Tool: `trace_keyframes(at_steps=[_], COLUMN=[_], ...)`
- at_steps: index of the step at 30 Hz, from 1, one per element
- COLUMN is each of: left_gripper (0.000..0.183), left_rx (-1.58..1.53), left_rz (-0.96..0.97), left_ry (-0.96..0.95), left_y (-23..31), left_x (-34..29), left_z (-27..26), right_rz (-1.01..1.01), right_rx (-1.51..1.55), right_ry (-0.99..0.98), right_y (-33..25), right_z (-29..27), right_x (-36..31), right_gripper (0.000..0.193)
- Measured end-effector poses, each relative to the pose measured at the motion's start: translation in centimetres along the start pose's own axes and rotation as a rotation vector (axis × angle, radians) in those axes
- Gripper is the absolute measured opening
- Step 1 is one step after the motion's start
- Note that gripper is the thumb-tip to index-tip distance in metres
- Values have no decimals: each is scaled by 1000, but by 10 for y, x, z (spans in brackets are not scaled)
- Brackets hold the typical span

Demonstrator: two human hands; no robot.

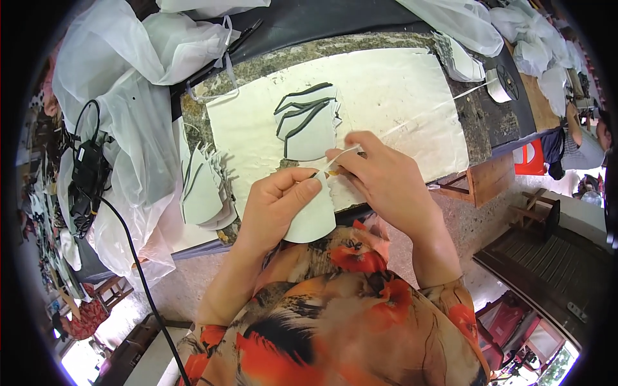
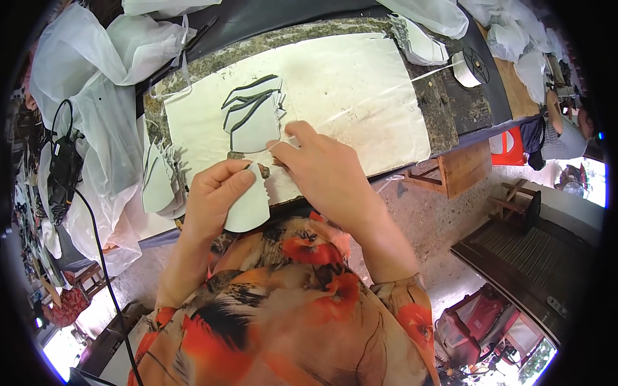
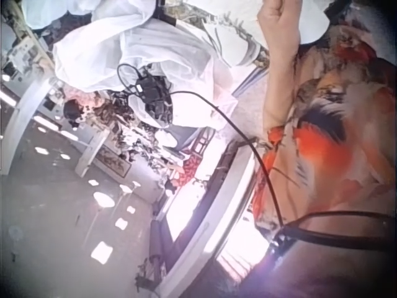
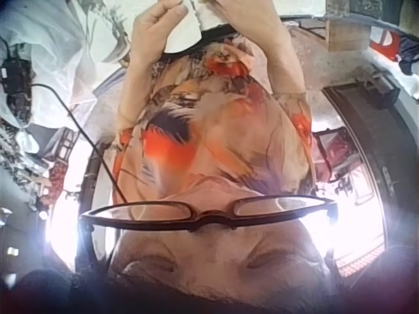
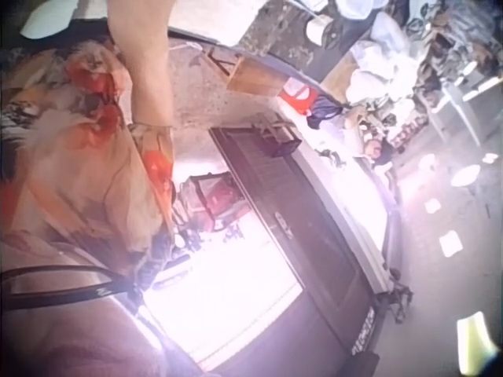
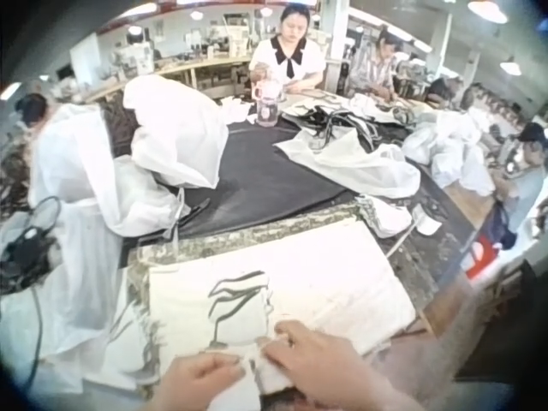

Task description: Trimming excess fabric and thread from pre-cut shoe upper components using small trimming shears.

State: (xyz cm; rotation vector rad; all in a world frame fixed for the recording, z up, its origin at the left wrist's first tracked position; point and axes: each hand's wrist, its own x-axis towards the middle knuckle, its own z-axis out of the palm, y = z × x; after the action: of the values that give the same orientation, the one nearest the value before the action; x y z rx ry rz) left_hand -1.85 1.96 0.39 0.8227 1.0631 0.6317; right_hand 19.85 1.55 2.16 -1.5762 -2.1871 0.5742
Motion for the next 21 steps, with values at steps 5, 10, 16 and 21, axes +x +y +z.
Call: trace_keyframes(at_steps=[5,10,16,21], left_gripper=[21,23,23,21], left_rx=[-73,-162,-113,-14], left_rz=[35,-15,38,33], left_ry=[-16,-23,-64,-40], left_y=[-6,1,1,7], left_x=[-1,2,15,12], left_z=[8,2,-11,-8], right_rz=[57,-15,13,-146], right_rx=[114,463,369,327], right_ry=[-213,-125,-348,-227], right_y=[3,10,17,12], right_z=[-3,4,-8,-10], right_x=[7,0,7,9], right_gripper=[29,33,33,33])
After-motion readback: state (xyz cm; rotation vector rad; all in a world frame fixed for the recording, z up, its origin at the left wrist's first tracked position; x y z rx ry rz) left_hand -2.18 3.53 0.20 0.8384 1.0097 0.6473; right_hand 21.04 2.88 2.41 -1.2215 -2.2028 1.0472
